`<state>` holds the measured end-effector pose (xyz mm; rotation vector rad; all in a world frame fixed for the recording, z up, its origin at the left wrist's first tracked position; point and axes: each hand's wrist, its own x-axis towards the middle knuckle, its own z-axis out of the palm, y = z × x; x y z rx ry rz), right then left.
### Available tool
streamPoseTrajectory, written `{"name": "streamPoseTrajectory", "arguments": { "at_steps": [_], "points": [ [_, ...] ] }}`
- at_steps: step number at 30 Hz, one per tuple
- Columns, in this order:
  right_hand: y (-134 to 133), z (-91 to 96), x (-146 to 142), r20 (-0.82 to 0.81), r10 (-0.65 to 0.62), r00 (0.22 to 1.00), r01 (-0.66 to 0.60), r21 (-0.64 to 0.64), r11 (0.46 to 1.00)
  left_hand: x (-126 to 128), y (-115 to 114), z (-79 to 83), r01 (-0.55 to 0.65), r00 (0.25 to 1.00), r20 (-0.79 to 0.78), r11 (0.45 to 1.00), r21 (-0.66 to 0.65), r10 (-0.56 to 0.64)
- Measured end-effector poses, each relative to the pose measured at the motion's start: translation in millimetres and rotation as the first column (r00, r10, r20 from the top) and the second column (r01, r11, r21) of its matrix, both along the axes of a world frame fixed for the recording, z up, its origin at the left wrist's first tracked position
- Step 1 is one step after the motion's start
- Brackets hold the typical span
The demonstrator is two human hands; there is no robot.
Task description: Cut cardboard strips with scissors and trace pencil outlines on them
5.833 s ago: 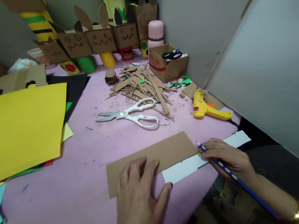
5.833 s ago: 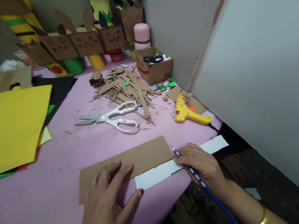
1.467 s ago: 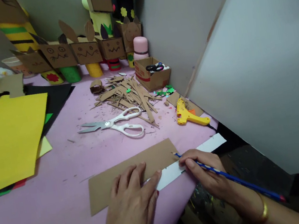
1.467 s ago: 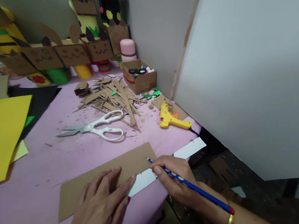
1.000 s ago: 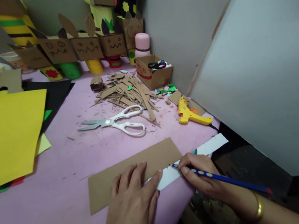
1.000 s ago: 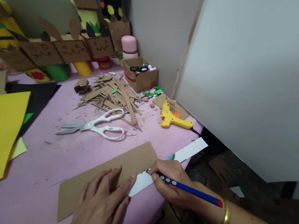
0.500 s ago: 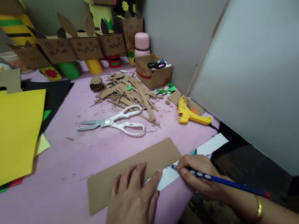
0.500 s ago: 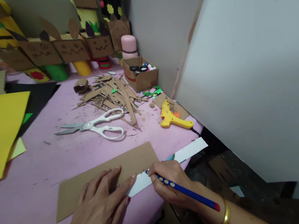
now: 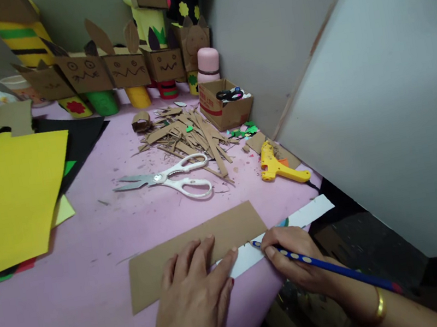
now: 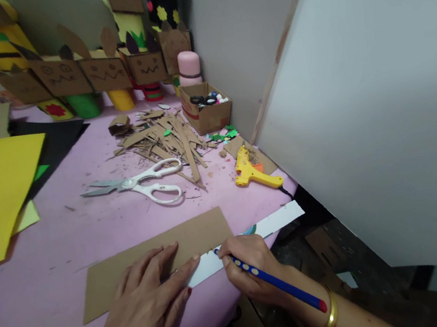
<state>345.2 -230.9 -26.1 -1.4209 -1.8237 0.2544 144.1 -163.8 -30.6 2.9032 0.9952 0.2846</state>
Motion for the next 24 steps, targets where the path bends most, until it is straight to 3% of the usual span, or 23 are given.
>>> {"name": "streamPoseTrajectory", "arguments": {
  "at_steps": [24],
  "points": [
    [-1.4,2.8,0.7,-0.028,-0.018,0.999,0.017,-0.046,0.999,-3.3,-1.3,-2.9,0.01,1.0,0.011,1.0,0.028,-0.01]
  ]
}}
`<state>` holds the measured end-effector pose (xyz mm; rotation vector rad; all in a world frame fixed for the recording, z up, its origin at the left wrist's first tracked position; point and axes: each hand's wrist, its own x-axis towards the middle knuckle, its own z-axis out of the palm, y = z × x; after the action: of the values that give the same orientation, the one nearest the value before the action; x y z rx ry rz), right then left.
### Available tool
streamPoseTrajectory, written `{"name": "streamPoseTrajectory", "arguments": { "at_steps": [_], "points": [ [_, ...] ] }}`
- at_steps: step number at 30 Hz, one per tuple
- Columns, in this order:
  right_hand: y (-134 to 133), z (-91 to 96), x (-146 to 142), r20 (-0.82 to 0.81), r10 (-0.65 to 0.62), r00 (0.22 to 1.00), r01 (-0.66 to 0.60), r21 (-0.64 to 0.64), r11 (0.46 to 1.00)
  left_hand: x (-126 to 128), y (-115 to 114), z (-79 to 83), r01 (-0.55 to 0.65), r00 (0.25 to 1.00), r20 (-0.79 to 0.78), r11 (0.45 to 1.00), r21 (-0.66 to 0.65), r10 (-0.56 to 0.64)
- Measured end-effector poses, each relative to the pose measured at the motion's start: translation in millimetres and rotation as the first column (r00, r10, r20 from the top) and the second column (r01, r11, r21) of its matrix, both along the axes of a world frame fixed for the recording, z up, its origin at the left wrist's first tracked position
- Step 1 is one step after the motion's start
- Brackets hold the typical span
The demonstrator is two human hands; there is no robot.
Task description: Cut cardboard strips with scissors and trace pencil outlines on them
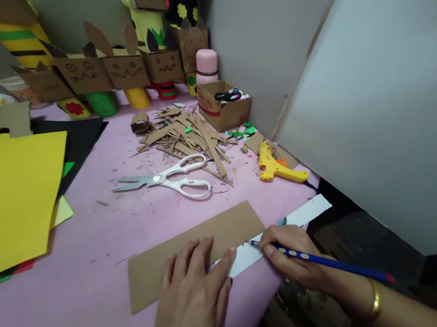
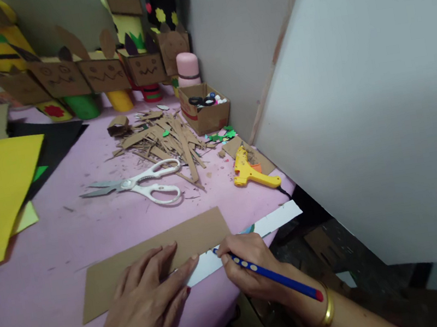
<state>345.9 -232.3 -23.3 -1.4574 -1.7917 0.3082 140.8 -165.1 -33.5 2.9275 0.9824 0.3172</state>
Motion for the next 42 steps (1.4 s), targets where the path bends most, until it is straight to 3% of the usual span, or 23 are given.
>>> {"name": "streamPoseTrajectory", "arguments": {
  "at_steps": [6,16,22,28,31,34,38,40,42],
  "points": [
    [-2.6,0.7,-1.2,-0.116,-0.081,0.99,0.084,0.022,0.996,1.2,0.0,1.0,-0.018,1.0,-0.011,0.999,-0.037,0.018],
    [-4.3,-14.7,-10.4,-0.154,-0.201,0.967,0.222,0.134,0.966,-3.7,-5.3,-1.7,-0.022,0.998,0.059,1.0,0.002,0.022],
    [-5.8,-24.3,-9.0,-0.105,-0.284,0.953,0.302,0.247,0.921,-6.7,-8.9,-1.3,-0.026,0.991,0.127,0.999,-0.032,0.03],
    [-34.6,-41.3,6.4,0.031,-0.423,0.905,0.4,0.27,0.876,-9.6,-16.5,7.7,-0.058,0.986,0.151,0.991,-0.12,0.076],
    [-47.3,-58.9,15.1,0.109,-0.386,0.916,0.343,0.284,0.895,-12.0,-23.9,10.6,-0.073,0.976,0.191,0.984,-0.16,0.104],
    [-49.9,-83.8,33.1,0.384,-0.369,0.846,0.232,0.358,0.904,-14.0,-30.3,11.4,-0.098,0.972,0.199,0.984,-0.151,0.127],
    [-42.1,-114.2,68.2,0.534,-0.361,0.765,0.11,0.443,0.89,-15.6,-35.5,13.4,-0.12,0.964,0.216,0.981,-0.155,0.152],
    [-39.2,-121.1,81.0,0.591,-0.319,0.741,-0.014,0.489,0.872,-16.5,-37.1,14.7,-0.122,0.961,0.227,0.98,-0.16,0.157],
    [-39.5,-122.0,86.3,0.643,-0.286,0.71,-0.045,0.447,0.893,-17.4,-38.1,15.6,-0.12,0.958,0.238,0.979,-0.163,0.157]
  ]
}}
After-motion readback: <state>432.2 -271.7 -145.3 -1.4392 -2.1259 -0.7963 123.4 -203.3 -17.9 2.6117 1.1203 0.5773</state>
